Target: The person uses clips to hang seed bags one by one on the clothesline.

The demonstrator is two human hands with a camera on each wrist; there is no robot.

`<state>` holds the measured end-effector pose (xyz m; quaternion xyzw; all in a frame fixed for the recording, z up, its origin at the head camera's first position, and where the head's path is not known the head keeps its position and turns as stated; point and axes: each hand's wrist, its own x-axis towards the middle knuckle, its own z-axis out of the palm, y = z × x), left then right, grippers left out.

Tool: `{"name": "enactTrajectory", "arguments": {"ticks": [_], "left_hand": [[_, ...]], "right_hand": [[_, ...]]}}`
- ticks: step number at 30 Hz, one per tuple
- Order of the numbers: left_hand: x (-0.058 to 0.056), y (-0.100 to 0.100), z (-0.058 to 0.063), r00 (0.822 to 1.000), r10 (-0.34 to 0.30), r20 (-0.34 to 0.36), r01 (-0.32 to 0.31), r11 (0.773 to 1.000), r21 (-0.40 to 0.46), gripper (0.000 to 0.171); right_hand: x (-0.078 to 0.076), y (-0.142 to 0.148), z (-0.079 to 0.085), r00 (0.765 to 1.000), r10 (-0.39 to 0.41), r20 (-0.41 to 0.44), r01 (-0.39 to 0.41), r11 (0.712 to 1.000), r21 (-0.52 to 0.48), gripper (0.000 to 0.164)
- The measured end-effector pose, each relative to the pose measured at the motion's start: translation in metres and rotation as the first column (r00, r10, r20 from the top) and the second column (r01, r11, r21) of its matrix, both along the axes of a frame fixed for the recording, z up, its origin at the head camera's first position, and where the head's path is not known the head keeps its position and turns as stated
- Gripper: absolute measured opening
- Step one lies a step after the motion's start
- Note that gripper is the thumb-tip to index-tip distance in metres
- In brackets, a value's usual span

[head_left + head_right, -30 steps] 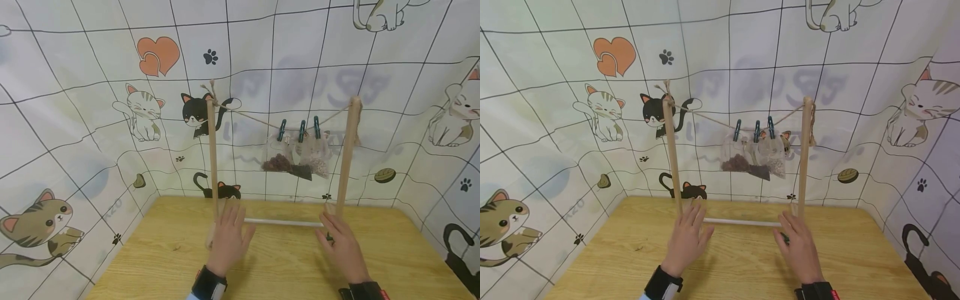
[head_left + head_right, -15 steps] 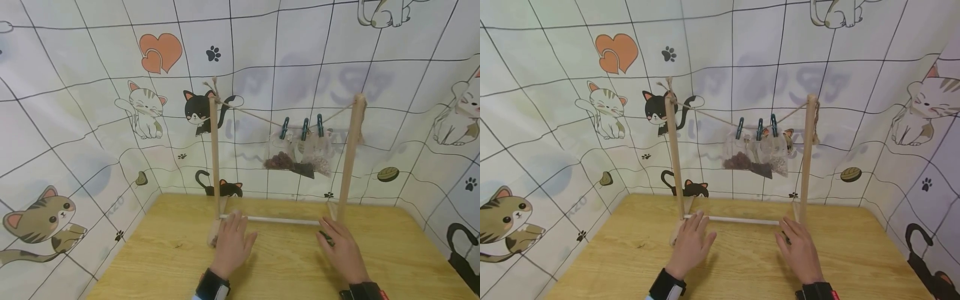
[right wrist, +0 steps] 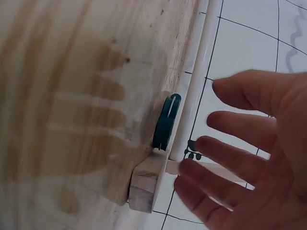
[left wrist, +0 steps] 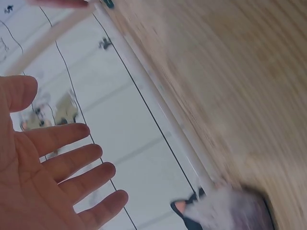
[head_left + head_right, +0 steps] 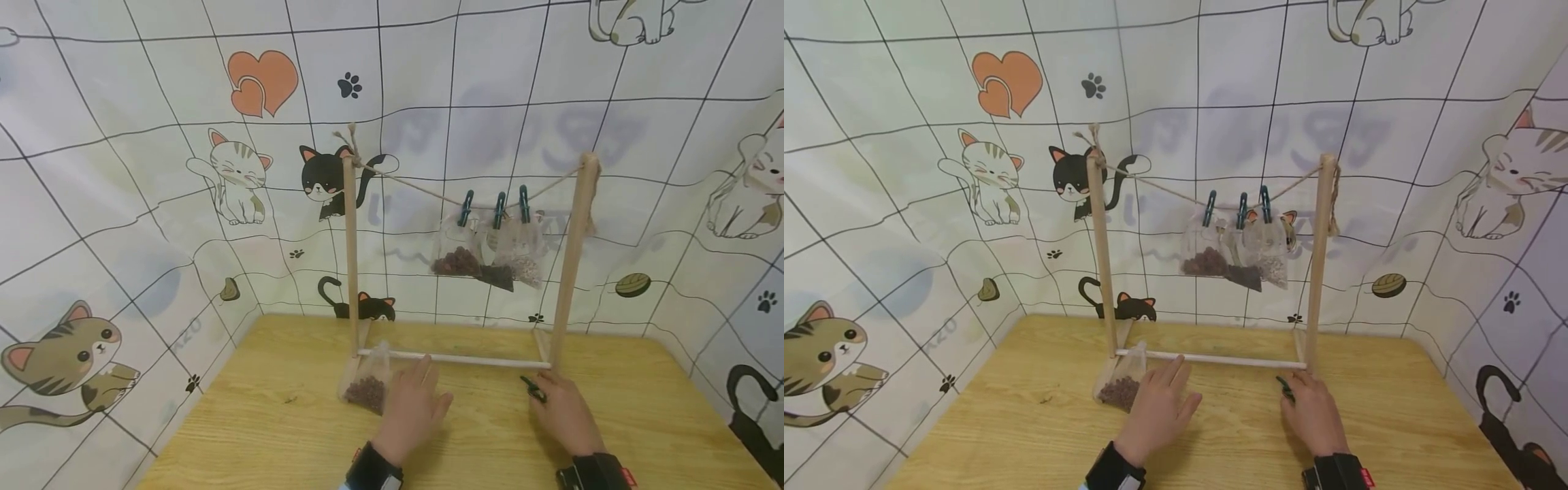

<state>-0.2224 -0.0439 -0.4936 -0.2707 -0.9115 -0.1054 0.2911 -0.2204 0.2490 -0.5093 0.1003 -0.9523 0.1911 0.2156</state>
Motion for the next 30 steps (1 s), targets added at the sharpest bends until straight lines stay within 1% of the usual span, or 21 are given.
{"name": "enactTrajectory", "arguments": {"ticks": [3,6,9,12,14,17,18,22,24,28,30], "left_hand": [[0.003,0.013,-0.002,0.999,0.001,-0.033,-0.003,0.998,-0.065,0.042],[0.006,0.024,-0.003,0.999,-0.006,-0.035,0.002,0.994,-0.108,0.046],[0.009,0.032,-0.001,1.000,-0.020,0.010,0.022,0.992,-0.127,0.048],[0.011,0.035,0.000,0.998,-0.031,0.050,0.037,0.991,-0.126,0.047],[0.012,0.036,0.000,0.997,-0.029,0.066,0.037,0.992,-0.124,0.047],[0.012,0.035,0.001,0.997,-0.021,0.078,0.031,0.992,-0.126,0.047],[0.012,0.035,0.001,0.997,-0.016,0.082,0.027,0.991,-0.130,0.047],[0.012,0.033,0.003,0.995,-0.007,0.100,0.021,0.990,-0.141,0.046],[0.013,0.032,0.004,0.994,-0.009,0.107,0.024,0.990,-0.139,0.047],[0.013,0.030,0.004,0.993,-0.013,0.120,0.028,0.991,-0.129,0.046],[0.012,0.029,0.004,0.992,-0.014,0.125,0.030,0.992,-0.124,0.047]], "right_hand": [[-0.002,0.000,0.000,0.997,-0.007,0.071,0.003,0.998,0.060,0.041],[-0.004,0.000,0.003,0.984,-0.034,0.175,0.017,0.995,0.098,0.046],[-0.006,0.000,0.007,0.964,-0.057,0.259,0.029,0.994,0.108,0.049],[-0.009,0.000,0.007,0.952,-0.068,0.300,0.035,0.993,0.112,0.050],[-0.011,0.001,0.006,0.947,-0.072,0.312,0.041,0.993,0.108,0.051],[-0.012,0.002,0.004,0.947,-0.076,0.312,0.047,0.994,0.098,0.049],[-0.013,0.002,0.004,0.949,-0.076,0.305,0.050,0.995,0.091,0.046],[-0.013,0.003,0.002,0.959,-0.067,0.275,0.046,0.996,0.080,0.021],[-0.013,0.003,0.002,0.964,-0.063,0.257,0.045,0.996,0.076,0.013],[-0.012,0.002,0.003,0.971,-0.050,0.236,0.035,0.997,0.065,0.013],[-0.012,0.003,0.004,0.969,-0.039,0.243,0.027,0.998,0.052,0.013]]}}
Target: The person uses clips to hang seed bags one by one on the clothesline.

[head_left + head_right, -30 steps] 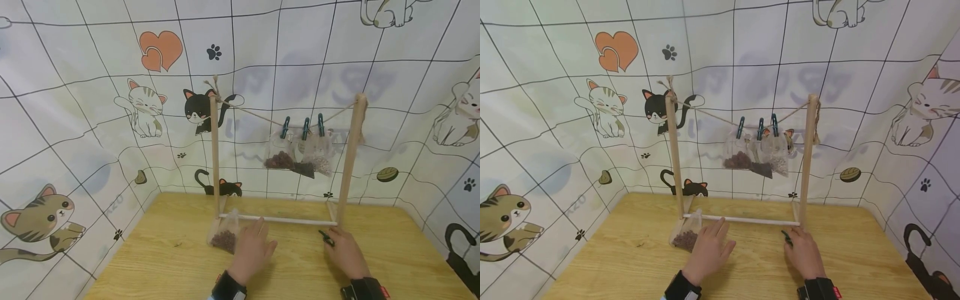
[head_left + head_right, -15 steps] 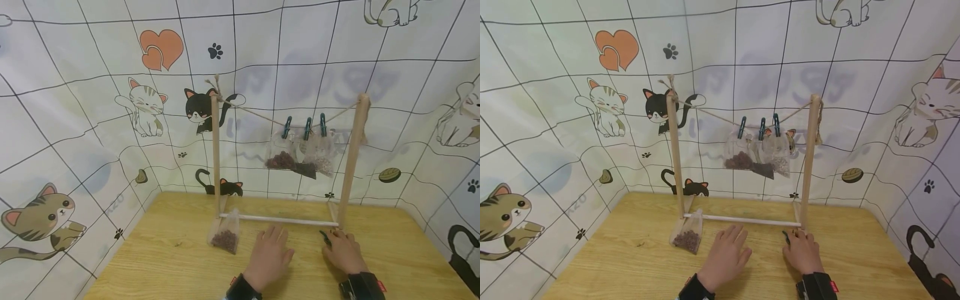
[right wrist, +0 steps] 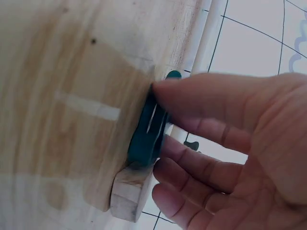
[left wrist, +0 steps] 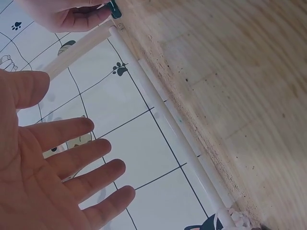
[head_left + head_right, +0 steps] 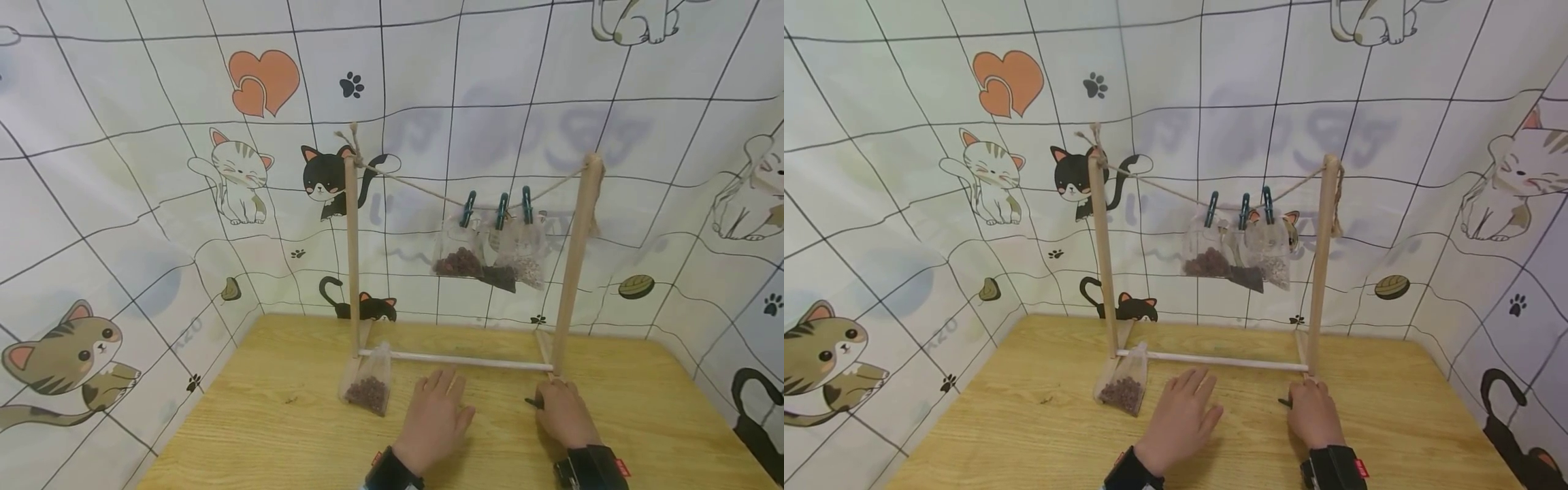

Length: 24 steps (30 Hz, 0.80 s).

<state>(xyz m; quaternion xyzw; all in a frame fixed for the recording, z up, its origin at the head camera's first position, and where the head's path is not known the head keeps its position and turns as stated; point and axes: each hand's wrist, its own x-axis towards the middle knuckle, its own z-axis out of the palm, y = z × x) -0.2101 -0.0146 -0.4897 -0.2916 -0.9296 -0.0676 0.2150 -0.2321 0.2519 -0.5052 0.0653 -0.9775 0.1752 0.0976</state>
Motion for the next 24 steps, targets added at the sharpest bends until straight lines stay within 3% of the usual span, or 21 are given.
{"name": "enactTrajectory", "arguments": {"ticks": [4,7,9,11,14,16,20,24], "left_hand": [[-0.002,-0.003,0.000,1.000,-0.007,0.003,0.007,1.000,0.026,0.046],[-0.004,-0.008,0.003,0.998,-0.035,0.051,0.029,0.993,0.117,0.046],[-0.005,-0.011,0.009,0.991,-0.070,0.117,0.042,0.974,0.221,0.045],[-0.004,-0.014,0.016,0.974,-0.115,0.197,0.043,0.940,0.339,0.044],[-0.002,-0.018,0.027,0.941,-0.194,0.276,0.037,0.872,0.488,0.042],[0.000,-0.020,0.033,0.921,-0.254,0.294,0.047,0.824,0.565,0.040],[0.001,-0.022,0.038,0.883,-0.368,0.292,0.086,0.738,0.670,0.037],[0.000,-0.021,0.038,0.854,-0.424,0.300,0.095,0.695,0.713,0.038]], "right_hand": [[0.000,-0.001,0.004,1.000,0.006,0.029,-0.004,0.997,-0.075,0.012],[0.001,-0.007,0.012,1.000,0.012,0.011,-0.010,0.980,-0.199,0.013],[0.004,-0.013,0.019,0.999,0.021,-0.041,-0.032,0.957,-0.290,0.016],[0.008,-0.022,0.027,0.990,0.031,-0.135,-0.080,0.924,-0.374,0.016],[0.016,-0.037,0.039,0.961,0.054,-0.270,-0.184,0.856,-0.483,0.018],[0.022,-0.047,0.046,0.948,0.084,-0.308,-0.251,0.791,-0.558,0.020],[0.031,-0.064,0.055,0.968,0.125,-0.216,-0.245,0.642,-0.726,0.020],[0.035,-0.075,0.057,0.983,0.150,-0.102,-0.169,0.557,-0.813,0.024]]}}
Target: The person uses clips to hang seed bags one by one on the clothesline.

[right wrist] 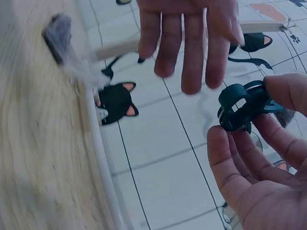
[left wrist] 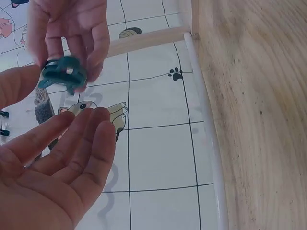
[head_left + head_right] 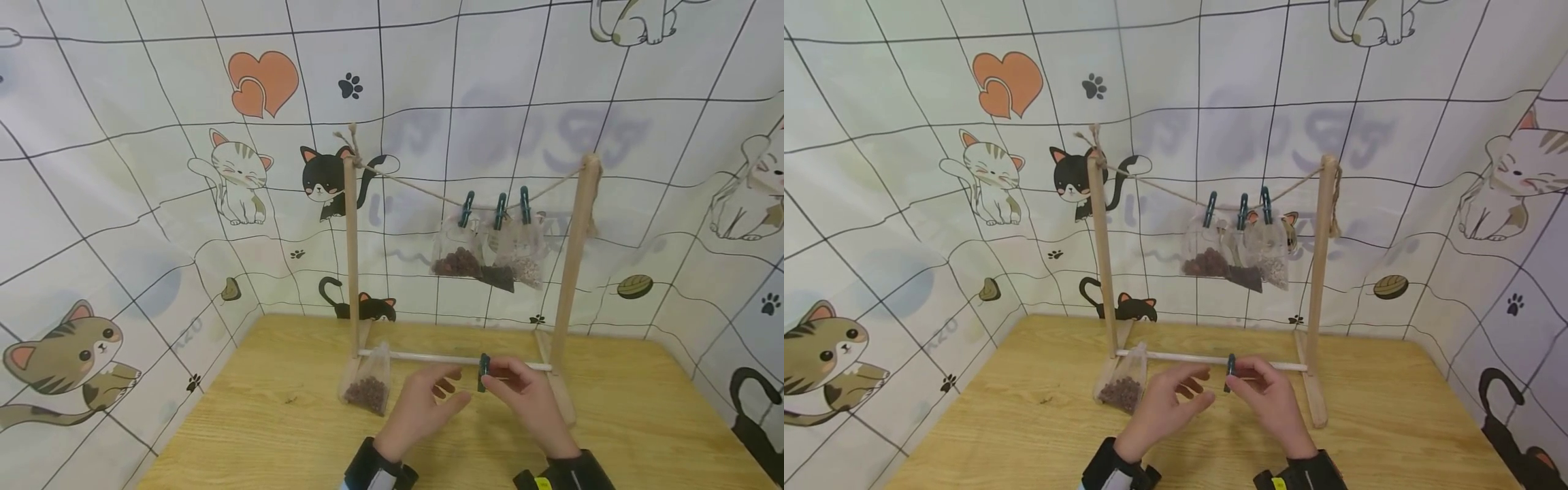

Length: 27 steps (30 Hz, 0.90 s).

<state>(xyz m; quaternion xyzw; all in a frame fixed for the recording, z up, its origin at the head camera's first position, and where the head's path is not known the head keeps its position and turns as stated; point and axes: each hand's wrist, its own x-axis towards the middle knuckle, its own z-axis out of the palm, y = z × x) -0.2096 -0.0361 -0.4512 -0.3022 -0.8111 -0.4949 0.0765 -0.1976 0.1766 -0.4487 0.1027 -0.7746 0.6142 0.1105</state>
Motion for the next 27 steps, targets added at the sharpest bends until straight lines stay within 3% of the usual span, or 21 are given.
{"name": "enactTrajectory", "arguments": {"ticks": [11,20,27], "left_hand": [[-0.003,0.003,-0.004,1.000,0.009,-0.026,-0.009,1.000,0.028,0.036],[-0.004,0.003,-0.004,0.997,0.034,-0.074,-0.033,0.999,0.017,0.035],[-0.003,-0.002,-0.002,0.994,0.034,-0.104,-0.033,0.999,0.006,0.035]], "right_hand": [[0.000,-0.013,-0.011,0.986,0.168,0.010,-0.166,0.982,-0.091,0.026],[-0.001,-0.014,-0.013,0.986,0.160,0.054,-0.154,0.983,-0.098,0.026],[-0.002,-0.006,-0.012,0.988,0.151,-0.031,-0.151,0.988,-0.001,0.027]]}}
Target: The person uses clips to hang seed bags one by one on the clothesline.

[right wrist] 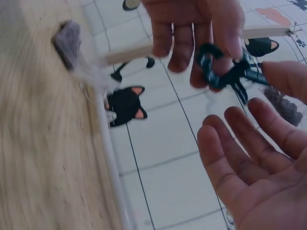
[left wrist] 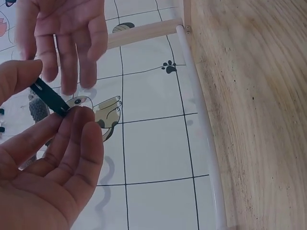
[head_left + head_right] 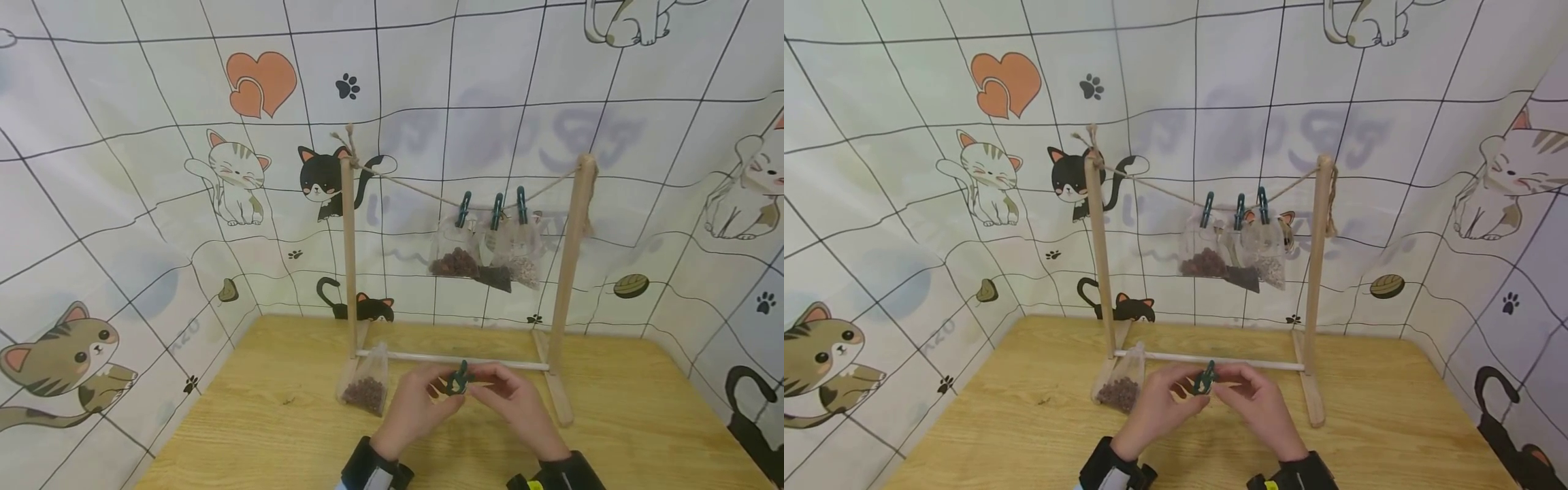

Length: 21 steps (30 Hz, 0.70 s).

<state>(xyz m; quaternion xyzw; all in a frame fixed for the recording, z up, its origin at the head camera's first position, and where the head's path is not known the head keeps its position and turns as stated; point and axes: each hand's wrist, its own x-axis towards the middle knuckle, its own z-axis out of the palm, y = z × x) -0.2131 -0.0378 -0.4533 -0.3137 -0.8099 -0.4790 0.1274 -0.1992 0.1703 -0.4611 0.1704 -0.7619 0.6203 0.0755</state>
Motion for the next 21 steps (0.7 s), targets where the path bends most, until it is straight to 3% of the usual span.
{"name": "enactTrajectory", "arguments": {"ticks": [7,13,21], "left_hand": [[-0.002,-0.004,0.001,1.000,-0.025,0.004,0.025,0.999,-0.034,0.044],[-0.004,-0.003,0.002,0.998,-0.052,0.019,0.053,0.996,-0.065,0.047],[-0.003,-0.003,0.002,0.996,-0.052,0.077,0.058,0.995,-0.087,0.045]], "right_hand": [[-0.002,0.013,0.000,0.976,0.030,-0.216,-0.002,0.992,0.130,0.052],[-0.002,0.013,0.003,0.960,0.091,-0.265,-0.049,0.986,0.159,0.043],[-0.001,0.012,0.004,0.947,0.092,-0.307,-0.052,0.989,0.137,0.037]]}}
